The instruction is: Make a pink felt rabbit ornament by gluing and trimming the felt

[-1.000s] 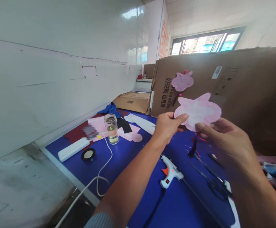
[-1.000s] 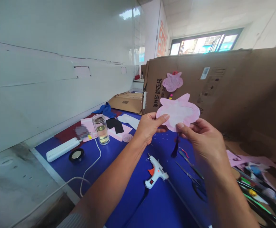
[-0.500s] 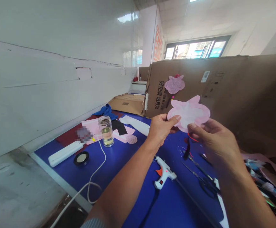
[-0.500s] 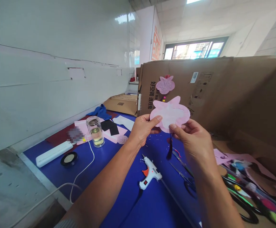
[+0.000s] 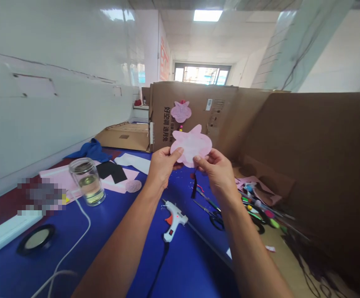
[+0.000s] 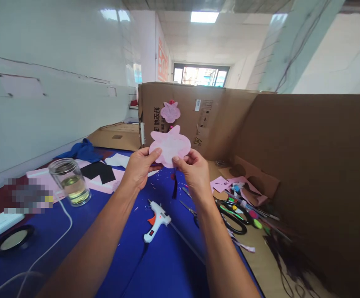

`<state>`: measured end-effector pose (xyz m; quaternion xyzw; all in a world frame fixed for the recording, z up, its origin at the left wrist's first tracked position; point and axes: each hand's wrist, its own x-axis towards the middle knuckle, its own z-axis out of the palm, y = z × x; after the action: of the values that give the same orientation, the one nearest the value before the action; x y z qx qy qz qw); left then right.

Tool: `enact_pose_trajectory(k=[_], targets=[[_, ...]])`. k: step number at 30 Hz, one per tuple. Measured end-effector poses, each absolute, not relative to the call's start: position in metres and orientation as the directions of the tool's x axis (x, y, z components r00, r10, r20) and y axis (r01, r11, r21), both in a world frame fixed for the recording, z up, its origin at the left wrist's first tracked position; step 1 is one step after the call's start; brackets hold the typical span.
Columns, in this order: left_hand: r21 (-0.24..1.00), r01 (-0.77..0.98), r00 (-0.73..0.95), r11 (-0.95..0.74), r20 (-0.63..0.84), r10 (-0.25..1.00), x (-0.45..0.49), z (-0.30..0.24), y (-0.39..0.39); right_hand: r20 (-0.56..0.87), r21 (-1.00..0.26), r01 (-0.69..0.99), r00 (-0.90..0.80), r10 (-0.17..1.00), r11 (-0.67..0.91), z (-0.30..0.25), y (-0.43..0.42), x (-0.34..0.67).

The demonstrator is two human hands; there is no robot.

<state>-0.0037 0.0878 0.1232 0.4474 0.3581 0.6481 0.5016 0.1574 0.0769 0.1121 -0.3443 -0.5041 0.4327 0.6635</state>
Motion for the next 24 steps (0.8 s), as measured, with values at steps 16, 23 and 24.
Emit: enact_pose_trajectory(k=[16, 23, 24], targets=[[0.895, -0.352, -0.095, -0.275, 0.258, 0.961, -0.0046, 0.1254, 0.0879, 0.390, -0.888, -0.224, 0.100, 0.916, 0.402, 0.1143, 0.0740, 0.1571], [0.927, -0.285, -0.029, -0.243, 0.245, 0.969, -0.0031, 0.1245, 0.0862, 0.406, -0.876, -0.228, 0.130, 0.905, 0.425, 0.1128, 0.0769, 0.1580], [0.925, -0.287, -0.040, -0.248, 0.247, 0.968, -0.0030, 0.1239, 0.0867, 0.407, -0.877, -0.223, 0.128, 0.904, 0.426, 0.1124, 0.0776, 0.1582]])
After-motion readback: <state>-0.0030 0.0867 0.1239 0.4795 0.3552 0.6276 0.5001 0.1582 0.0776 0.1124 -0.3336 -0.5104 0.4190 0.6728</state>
